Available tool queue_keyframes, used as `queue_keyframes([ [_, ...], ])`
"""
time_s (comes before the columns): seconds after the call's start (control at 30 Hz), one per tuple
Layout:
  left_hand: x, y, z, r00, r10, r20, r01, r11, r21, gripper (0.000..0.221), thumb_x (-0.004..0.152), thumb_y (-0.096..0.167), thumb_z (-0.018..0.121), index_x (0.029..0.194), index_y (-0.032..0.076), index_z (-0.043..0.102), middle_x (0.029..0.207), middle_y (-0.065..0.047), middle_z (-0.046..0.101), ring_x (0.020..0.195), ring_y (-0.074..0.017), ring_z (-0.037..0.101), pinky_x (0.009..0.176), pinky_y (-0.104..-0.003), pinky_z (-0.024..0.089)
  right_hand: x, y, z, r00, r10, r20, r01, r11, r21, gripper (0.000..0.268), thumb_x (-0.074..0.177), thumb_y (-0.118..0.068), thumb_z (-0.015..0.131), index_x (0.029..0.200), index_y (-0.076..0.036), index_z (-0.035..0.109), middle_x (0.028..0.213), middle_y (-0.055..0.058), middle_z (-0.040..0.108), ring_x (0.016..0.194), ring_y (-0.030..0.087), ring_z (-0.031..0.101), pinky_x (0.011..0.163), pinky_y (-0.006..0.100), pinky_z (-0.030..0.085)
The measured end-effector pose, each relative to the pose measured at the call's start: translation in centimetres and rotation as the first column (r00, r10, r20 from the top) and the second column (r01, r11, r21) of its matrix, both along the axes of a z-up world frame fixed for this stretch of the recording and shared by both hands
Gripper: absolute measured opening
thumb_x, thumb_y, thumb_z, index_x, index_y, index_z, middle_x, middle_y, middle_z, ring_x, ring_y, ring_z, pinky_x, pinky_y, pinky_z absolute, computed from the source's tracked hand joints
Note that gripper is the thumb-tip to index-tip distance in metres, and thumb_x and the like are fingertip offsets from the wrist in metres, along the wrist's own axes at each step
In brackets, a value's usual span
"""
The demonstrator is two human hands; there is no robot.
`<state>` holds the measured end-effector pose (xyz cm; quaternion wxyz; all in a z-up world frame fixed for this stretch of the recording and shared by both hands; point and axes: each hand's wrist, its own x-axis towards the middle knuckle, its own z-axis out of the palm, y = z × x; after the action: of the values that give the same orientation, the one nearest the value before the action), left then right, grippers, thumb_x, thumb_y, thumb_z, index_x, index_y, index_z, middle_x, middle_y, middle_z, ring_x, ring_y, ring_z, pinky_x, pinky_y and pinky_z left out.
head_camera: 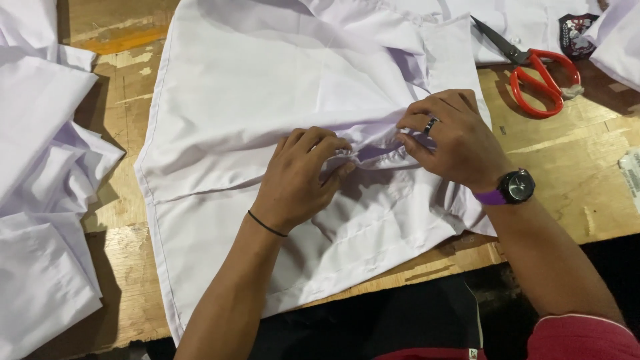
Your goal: Trimming loose threads from a white school uniform shirt using scissors and folding it on a wooden workbench.
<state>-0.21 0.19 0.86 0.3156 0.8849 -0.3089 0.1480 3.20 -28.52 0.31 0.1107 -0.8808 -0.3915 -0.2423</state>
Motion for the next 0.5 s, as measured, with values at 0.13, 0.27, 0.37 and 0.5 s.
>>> queue_keyframes([
  [0.13,0.0,0.2,0.5,1.0,0.015,0.018,-0.015,1.0,-0.018,0.023,0.097,0.022,0.074,0.118,0.013,0.068,0.11,-0.004,0.067,0.097,-0.0268,0.061,0.082,-0.04,0.047,0.2,0.0,0.0,0.988,-0.01,-0.153,0.01,1.0,-0.001,0.01,0.101,-0.021,0.073,0.102,-0.011,0.072,0.105,0.007,0.073,0.098,0.028,0.066,0.093,0.043,0.04],
  [0.27,0.3,1.0,1.8,0.999,0.047,0.026,-0.045,0.996,-0.072,0.023,0.099,0.019,0.072,0.119,0.011,0.068,0.112,-0.006,0.066,0.098,-0.027,0.059,0.084,-0.041,0.047,0.4,-0.4,-0.8,0.977,-0.015,-0.211,0.029,0.998,0.063,0.016,0.103,-0.024,0.071,0.106,-0.009,0.072,0.105,0.005,0.075,0.099,0.027,0.068,0.097,0.045,0.04],
  [0.37,1.2,1.7,3.7,0.995,0.097,-0.019,-0.098,0.993,-0.06,0.026,0.099,0.018,0.072,0.124,0.012,0.065,0.119,-0.009,0.064,0.105,-0.031,0.06,0.091,-0.044,0.046,0.4,-0.7,-0.9,0.973,-0.026,-0.228,0.048,0.994,0.094,0.016,0.104,-0.021,0.068,0.108,-0.007,0.073,0.104,0.005,0.075,0.097,0.027,0.067,0.099,0.045,0.041],
  [0.5,6.0,2.3,4.6,0.992,0.122,0.025,-0.124,0.988,0.096,0.032,0.098,0.022,0.074,0.125,0.01,0.064,0.122,-0.012,0.064,0.107,-0.0332,0.058,0.084,-0.046,0.048,1.1,-0.5,-0.2,0.965,-0.024,-0.263,0.061,0.989,0.135,0.017,0.105,-0.018,0.067,0.108,-0.003,0.074,0.105,0.008,0.075,0.099,0.028,0.068,0.097,0.045,0.041],
])
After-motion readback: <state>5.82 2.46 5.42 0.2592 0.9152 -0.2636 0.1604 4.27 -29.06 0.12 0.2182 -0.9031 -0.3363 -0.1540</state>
